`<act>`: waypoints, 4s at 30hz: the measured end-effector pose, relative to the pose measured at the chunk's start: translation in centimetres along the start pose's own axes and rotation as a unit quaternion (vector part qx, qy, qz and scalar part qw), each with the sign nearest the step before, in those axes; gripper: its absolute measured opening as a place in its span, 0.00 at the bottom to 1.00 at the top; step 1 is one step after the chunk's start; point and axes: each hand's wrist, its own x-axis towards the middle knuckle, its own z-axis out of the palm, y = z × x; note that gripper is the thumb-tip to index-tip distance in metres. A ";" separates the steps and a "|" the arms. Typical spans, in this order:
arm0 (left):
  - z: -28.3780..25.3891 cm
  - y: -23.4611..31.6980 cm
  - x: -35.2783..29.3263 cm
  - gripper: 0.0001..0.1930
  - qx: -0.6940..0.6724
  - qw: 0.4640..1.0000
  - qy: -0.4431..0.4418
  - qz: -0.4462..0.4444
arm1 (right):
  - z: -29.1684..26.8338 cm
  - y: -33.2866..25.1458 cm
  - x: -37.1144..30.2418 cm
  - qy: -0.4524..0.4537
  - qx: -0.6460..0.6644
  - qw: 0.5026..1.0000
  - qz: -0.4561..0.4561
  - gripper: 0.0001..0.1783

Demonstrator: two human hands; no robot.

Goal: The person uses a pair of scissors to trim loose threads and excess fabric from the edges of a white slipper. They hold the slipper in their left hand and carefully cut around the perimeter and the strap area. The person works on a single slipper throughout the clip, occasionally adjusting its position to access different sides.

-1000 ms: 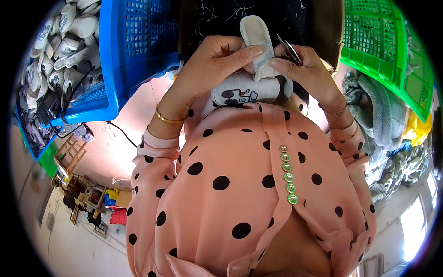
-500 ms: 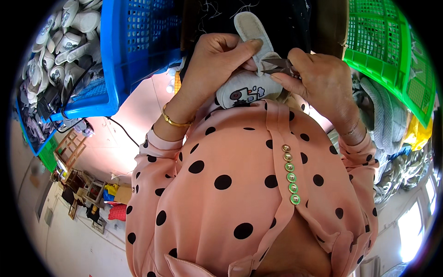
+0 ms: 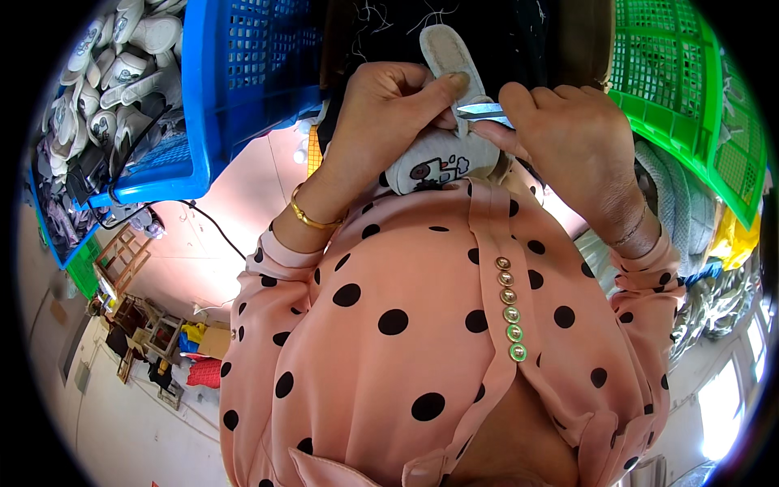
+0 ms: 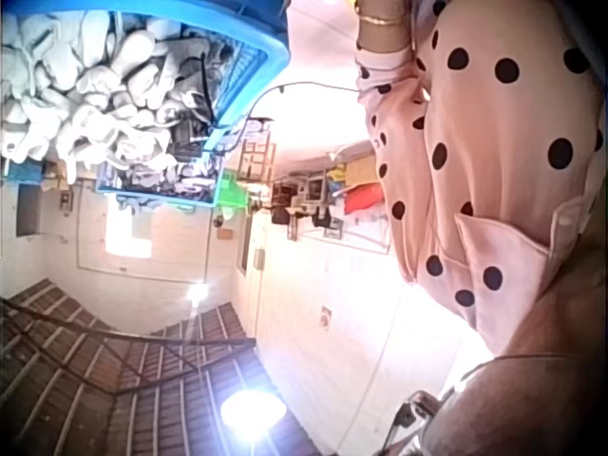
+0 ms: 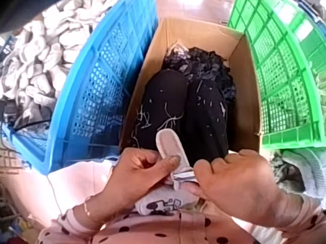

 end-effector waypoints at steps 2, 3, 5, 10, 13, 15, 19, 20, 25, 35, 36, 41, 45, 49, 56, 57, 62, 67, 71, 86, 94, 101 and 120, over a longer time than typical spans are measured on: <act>0.1 0.1 -0.1 0.16 -0.021 1.000 0.002 -0.012 | -0.1 0.0 0.1 0.002 -0.022 1.000 -0.010 0.21; 0.1 0.1 -0.1 0.16 -0.024 1.000 0.001 -0.011 | -0.1 0.0 0.2 0.003 -0.033 0.999 -0.018 0.21; 0.0 0.1 -0.1 0.16 -0.030 0.999 -0.002 -0.011 | 0.0 0.2 0.2 0.006 -0.055 0.998 -0.034 0.21; 0.0 0.2 -0.1 0.16 -0.047 0.999 -0.002 -0.026 | 0.0 0.6 0.4 0.019 -0.060 0.996 -0.058 0.21; 0.0 0.2 0.0 0.16 -0.052 0.998 -0.005 -0.029 | 0.3 0.6 0.2 0.021 -0.052 0.997 -0.061 0.22; -0.1 0.2 0.0 0.16 -0.051 0.998 -0.007 -0.024 | 0.6 0.5 0.1 0.023 -0.039 0.997 -0.055 0.22; 0.0 0.1 0.1 0.16 -0.048 0.999 -0.008 -0.024 | 0.6 0.4 -0.1 0.034 -0.021 0.999 -0.029 0.22; 0.0 0.1 0.1 0.16 -0.050 0.998 -0.006 -0.027 | 0.6 0.4 -0.1 0.038 -0.022 0.999 -0.024 0.22; 0.0 0.1 0.1 0.16 -0.045 0.999 -0.009 -0.017 | 0.3 0.4 0.1 0.021 -0.027 0.999 -0.036 0.22; 0.4 -0.2 0.1 0.16 -0.048 0.999 0.005 -0.017 | -0.9 0.3 0.9 0.001 -0.055 0.996 -0.068 0.20; 0.4 -0.2 0.1 0.16 -0.047 0.999 0.006 -0.018 | -1.0 0.4 1.0 0.008 -0.053 0.996 -0.077 0.20; 0.4 0.0 0.0 0.16 -0.031 0.999 0.006 -0.021 | -1.1 0.8 1.2 0.005 -0.087 0.990 -0.113 0.18; 0.5 -0.1 0.0 0.16 -0.033 0.999 0.008 -0.021 | -1.1 0.9 1.3 0.006 -0.097 0.987 -0.128 0.17; 0.6 -0.1 0.1 0.16 -0.029 0.999 0.006 -0.022 | -1.1 1.0 1.4 0.004 -0.110 0.984 -0.142 0.16; 0.8 0.0 0.2 0.16 -0.044 0.998 0.004 -0.042 | -1.0 1.0 1.7 -0.030 -0.073 0.987 -0.143 0.17; 0.8 0.0 0.2 0.16 -0.050 0.998 -0.001 -0.041 | -0.9 1.3 1.6 -0.056 -0.026 0.991 -0.118 0.17; 0.0 0.1 0.1 0.14 -0.087 0.995 -0.034 -0.037 | 0.8 2.6 1.0 0.001 0.290 0.952 0.095 0.22; -0.1 -0.4 0.4 0.14 -0.075 0.994 -0.076 -0.008 | 3.8 2.5 1.2 -0.092 0.529 0.827 0.166 0.21; -0.3 0.6 0.0 0.12 -0.038 0.996 -0.075 -0.012 | 5.9 2.1 0.9 -0.085 0.670 0.711 0.194 0.21; -2.4 -1.4 1.3 0.07 0.052 0.984 0.041 0.165 | 5.0 1.8 1.0 -0.106 0.721 0.630 0.267 0.23; 0.1 -0.2 0.5 0.05 0.060 0.994 -0.009 0.096 | 6.2 1.9 0.9 -0.054 0.616 0.748 0.241 0.24; 0.4 -1.4 2.1 0.04 0.243 0.916 0.100 0.305 | 6.6 2.0 1.6 0.003 0.671 0.687 0.280 0.21; -0.2 -3.0 2.9 0.04 -0.135 0.977 0.137 0.096 | 5.6 4.0 5.6 0.088 0.026 0.996 -0.016 0.22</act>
